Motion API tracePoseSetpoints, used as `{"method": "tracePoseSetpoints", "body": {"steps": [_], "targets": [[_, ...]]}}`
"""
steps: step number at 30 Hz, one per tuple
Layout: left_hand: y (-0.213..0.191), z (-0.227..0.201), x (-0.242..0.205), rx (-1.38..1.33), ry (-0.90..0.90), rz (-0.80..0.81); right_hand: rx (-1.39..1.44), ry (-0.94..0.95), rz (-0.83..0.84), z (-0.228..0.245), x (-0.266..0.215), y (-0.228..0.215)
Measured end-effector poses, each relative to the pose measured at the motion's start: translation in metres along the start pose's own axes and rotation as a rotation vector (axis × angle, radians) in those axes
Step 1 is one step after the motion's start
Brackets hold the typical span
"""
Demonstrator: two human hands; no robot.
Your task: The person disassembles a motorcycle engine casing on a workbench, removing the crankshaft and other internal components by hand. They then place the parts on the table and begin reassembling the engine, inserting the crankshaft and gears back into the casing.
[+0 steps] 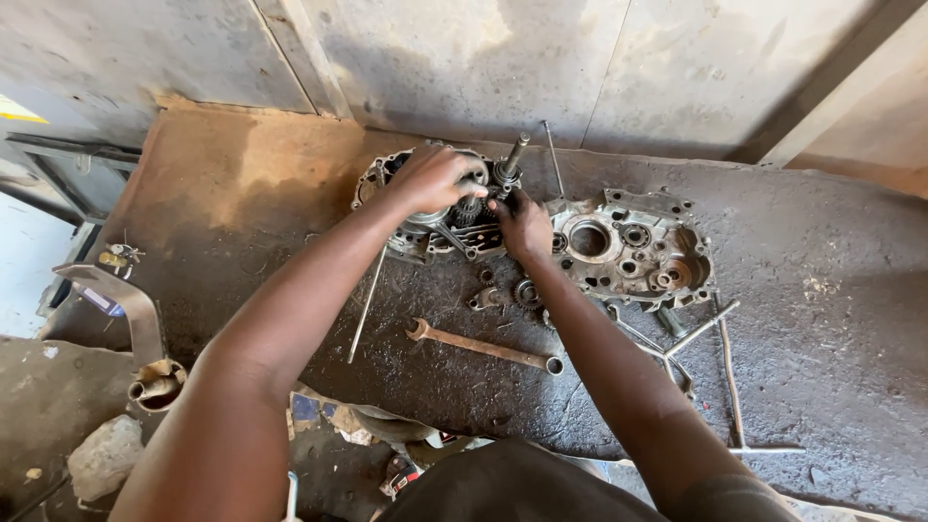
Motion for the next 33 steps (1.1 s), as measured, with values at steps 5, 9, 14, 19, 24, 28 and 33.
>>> {"method": "tracePoseSetpoints", "body": {"steps": [5,9,14,19,24,28,33], "targets": [[-0.004,-0.001,-0.003,-0.015,0.026,-0.014,-0.007,-0.009,0.014,0.018,-0.008,-0.014],[-0.002,0.007,-0.001,-0.057,0.050,-0.016,-0.022,-0.012,0.046,0.019,-0.005,-0.019],[-0.006,-0.001,-0.013,-0.031,0.081,-0.012,-0.061,0.005,0.045,0.028,-0.013,-0.023],[-0.002,0.003,-0.004,0.021,0.074,-0.026,-0.068,-0.015,0.036,0.033,-0.013,-0.023],[0.005,0.007,-0.002,0.055,0.075,0.008,-0.056,0.013,0.013,0.041,-0.021,-0.029],[0.015,0.015,0.002,0.077,0.065,0.026,-0.039,0.006,-0.058,0.033,-0.027,-0.030],[0.000,0.004,-0.008,0.008,-0.005,0.043,0.021,-0.016,-0.055,0.030,-0.020,-0.020]]}}
Point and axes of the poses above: each hand's wrist, its own x-axis towards the middle knuckle, its own y-axis out of the palm, z = x × y, the point moved 4 cm from there along x, towards the middle knuckle, and after that the axes turned 5 degrees about x, right-handed, at the moved point
